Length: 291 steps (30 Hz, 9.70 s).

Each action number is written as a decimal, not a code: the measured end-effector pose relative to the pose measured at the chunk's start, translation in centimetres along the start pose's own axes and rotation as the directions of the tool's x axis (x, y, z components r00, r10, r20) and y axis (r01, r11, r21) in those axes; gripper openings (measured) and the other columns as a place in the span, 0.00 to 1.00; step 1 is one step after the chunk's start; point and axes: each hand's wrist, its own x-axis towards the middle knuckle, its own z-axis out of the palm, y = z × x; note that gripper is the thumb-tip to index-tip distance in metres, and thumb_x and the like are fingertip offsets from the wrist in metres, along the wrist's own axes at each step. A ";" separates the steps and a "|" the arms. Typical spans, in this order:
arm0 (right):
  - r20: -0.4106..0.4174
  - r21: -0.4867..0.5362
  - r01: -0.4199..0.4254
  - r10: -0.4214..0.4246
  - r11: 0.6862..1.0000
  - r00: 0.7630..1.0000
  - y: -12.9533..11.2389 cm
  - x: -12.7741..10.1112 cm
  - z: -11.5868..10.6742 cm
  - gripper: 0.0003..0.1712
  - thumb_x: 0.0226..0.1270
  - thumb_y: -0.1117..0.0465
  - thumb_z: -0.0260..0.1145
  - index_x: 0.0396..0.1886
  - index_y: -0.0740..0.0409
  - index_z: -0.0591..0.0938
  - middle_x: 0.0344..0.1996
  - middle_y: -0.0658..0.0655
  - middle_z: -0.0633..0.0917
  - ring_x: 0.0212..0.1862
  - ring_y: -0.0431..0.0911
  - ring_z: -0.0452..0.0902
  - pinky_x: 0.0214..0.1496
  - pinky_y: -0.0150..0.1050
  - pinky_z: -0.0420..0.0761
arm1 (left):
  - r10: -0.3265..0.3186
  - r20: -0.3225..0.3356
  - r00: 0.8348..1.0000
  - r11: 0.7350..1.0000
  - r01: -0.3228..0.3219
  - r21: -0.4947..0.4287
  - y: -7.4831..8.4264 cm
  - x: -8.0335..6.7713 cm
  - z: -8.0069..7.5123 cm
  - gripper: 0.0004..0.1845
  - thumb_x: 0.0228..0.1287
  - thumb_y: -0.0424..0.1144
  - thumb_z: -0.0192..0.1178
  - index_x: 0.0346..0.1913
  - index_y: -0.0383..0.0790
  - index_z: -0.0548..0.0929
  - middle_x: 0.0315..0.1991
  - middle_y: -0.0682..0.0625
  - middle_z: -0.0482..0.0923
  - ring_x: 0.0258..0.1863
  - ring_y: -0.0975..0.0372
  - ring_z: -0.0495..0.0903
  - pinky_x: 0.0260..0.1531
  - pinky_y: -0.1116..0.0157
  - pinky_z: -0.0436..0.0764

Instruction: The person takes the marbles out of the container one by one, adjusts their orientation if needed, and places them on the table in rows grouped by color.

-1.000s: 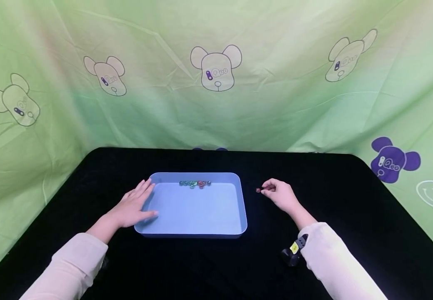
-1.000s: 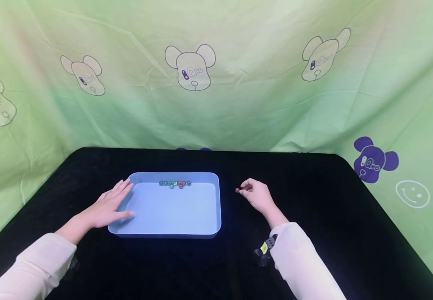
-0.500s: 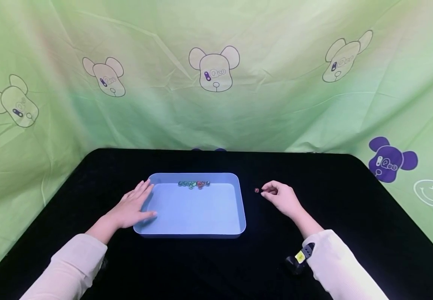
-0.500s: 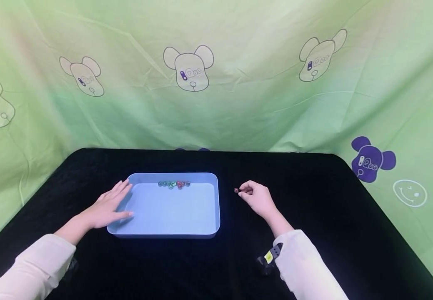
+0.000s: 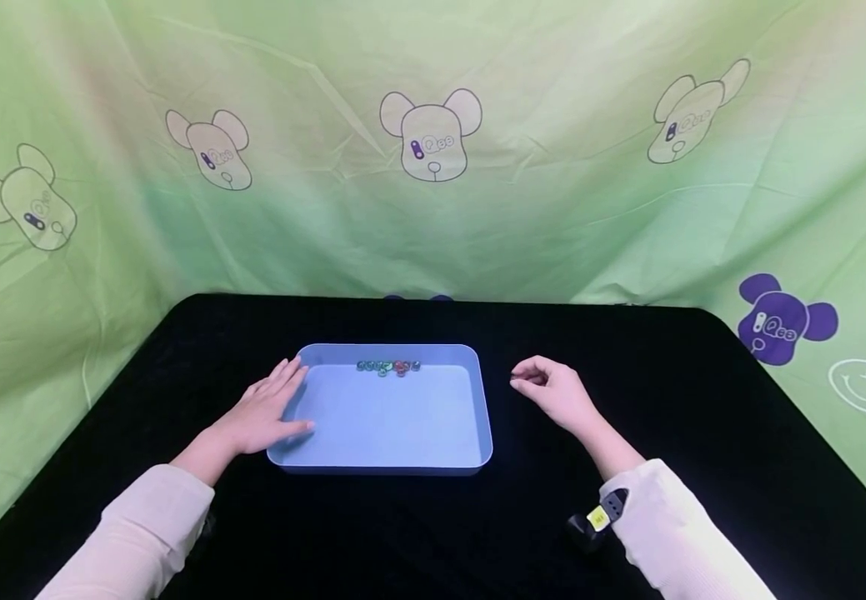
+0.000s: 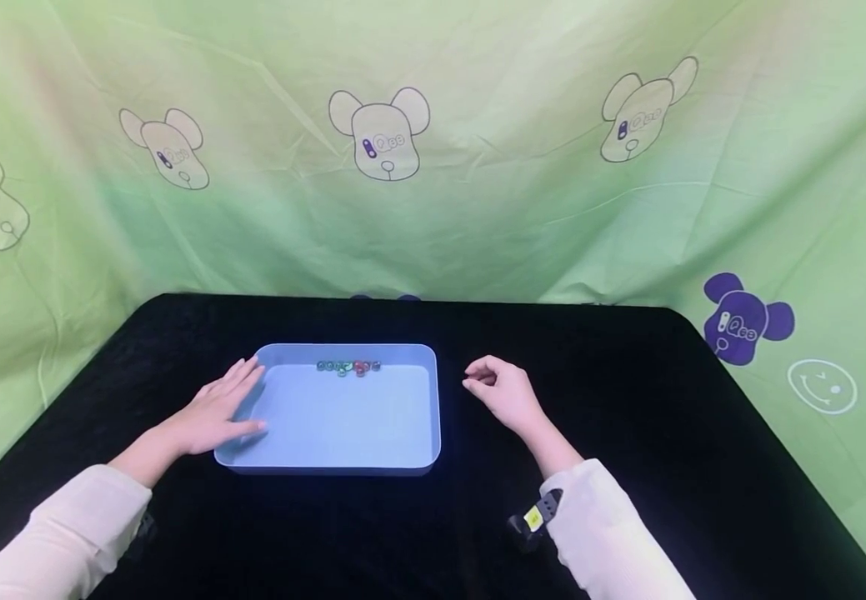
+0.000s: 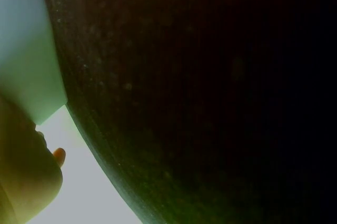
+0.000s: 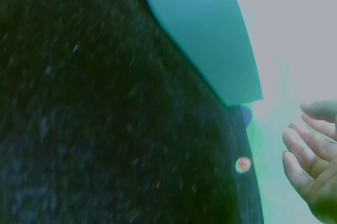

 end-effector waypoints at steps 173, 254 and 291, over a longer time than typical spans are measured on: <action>0.118 0.169 -0.228 0.210 0.959 0.970 -8.0 6.9 12.7 0.05 0.50 0.68 0.63 0.29 0.64 0.78 0.24 0.54 0.80 0.25 0.41 0.73 0.28 0.31 0.71 | -0.039 0.013 0.999 0.996 0.040 -0.083 -0.5 0.2 0.0 0.42 0.56 0.56 0.51 0.65 0.34 0.49 0.67 0.44 0.37 0.64 0.51 0.36 0.54 0.46 0.46; 0.153 -0.109 -0.170 0.186 0.979 0.971 -6.2 7.5 13.6 0.03 0.54 0.67 0.61 0.29 0.60 0.79 0.28 0.53 0.80 0.31 0.44 0.72 0.36 0.36 0.72 | -0.047 0.040 0.998 0.994 0.051 -0.094 -0.3 0.2 -0.4 0.41 0.57 0.54 0.50 0.65 0.34 0.48 0.67 0.44 0.36 0.64 0.51 0.35 0.55 0.47 0.45; 0.244 -0.227 -0.116 0.171 0.967 0.955 -6.7 7.5 13.1 0.02 0.53 0.68 0.61 0.25 0.63 0.75 0.26 0.54 0.76 0.30 0.45 0.70 0.31 0.33 0.70 | -0.041 0.034 0.999 0.994 0.045 -0.097 -0.4 0.2 -0.4 0.41 0.57 0.54 0.50 0.65 0.34 0.48 0.67 0.44 0.36 0.64 0.51 0.35 0.55 0.47 0.45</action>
